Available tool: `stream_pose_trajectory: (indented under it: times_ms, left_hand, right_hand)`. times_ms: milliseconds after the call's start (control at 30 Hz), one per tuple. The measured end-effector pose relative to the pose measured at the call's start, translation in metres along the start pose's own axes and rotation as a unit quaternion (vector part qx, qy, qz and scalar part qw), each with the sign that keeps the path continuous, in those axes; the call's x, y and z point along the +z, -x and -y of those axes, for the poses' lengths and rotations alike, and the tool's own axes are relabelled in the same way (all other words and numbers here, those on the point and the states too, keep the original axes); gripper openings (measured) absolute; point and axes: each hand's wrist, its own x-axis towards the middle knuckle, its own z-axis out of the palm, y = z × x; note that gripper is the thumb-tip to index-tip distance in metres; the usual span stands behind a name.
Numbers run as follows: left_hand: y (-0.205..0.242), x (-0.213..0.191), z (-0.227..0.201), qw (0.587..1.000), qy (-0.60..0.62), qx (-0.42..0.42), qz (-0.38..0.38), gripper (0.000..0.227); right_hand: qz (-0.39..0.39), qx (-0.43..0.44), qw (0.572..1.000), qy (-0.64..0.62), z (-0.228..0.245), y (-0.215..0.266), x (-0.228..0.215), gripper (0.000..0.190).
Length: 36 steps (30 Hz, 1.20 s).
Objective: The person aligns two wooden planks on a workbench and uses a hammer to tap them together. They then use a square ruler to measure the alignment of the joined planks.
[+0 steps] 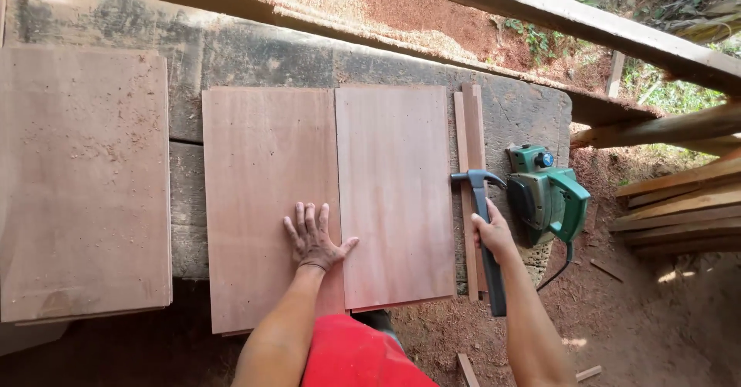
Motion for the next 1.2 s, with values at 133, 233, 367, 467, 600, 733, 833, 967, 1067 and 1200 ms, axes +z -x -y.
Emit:
stream_pose_trajectory:
  times_ms: [133, 233, 367, 467, 600, 733, 833, 967, 1067, 1200]
  left_hand:
    - [-0.067, 0.016, 0.006, 0.993, 0.051, 0.010, -0.109, 0.128]
    - [-0.131, -0.001, 0.001, 0.974, 0.096, -0.009, -0.205, 0.134]
    - [-0.174, -0.068, -0.019, 0.978, 0.102, -0.123, -0.132, 0.148]
    - [-0.178, -0.070, -0.024, 0.982, 0.080, -0.149, -0.081, 0.150]
    - [-0.184, -0.072, -0.022, 0.981, 0.089, -0.151, -0.084, 0.150]
    - [-0.182, -0.067, -0.022, 0.980, 0.106, -0.146, -0.085, 0.149]
    - [-0.182, -0.064, -0.023, 0.980, 0.106, -0.145, -0.087, 0.147]
    - [-0.179, -0.064, -0.019, 0.980, 0.099, -0.153, -0.079, 0.145]
    - [-0.180, -0.062, -0.019, 0.982, 0.088, -0.152, -0.069, 0.146]
    - [-0.182, -0.062, -0.018, 0.982, 0.085, -0.150, -0.072, 0.145]
  right_hand:
    - [0.010, -0.009, 1.000, -0.023, 0.023, -0.030, -0.002, 0.060]
    - [-0.011, 0.002, 0.999, -0.037, 0.041, -0.048, 0.004, 0.061]
    - [-0.038, 0.013, 0.998, -0.055, 0.074, -0.110, 0.006, 0.060]
    - [-0.034, -0.041, 0.998, -0.012, 0.079, -0.167, -0.004, 0.052]
    - [-0.033, -0.033, 0.998, -0.037, 0.119, -0.195, 0.009, 0.062]
    - [0.017, -0.033, 0.999, -0.014, 0.125, -0.203, 0.016, 0.070]
    - [0.012, -0.021, 0.999, -0.025, 0.122, -0.206, 0.012, 0.070]
    - [0.041, -0.075, 0.996, -0.009, 0.120, -0.198, 0.023, 0.075]
    - [0.028, -0.035, 0.999, 0.011, 0.123, -0.203, 0.009, 0.068]
    - [0.050, -0.062, 0.997, -0.005, 0.126, -0.190, 0.021, 0.073]
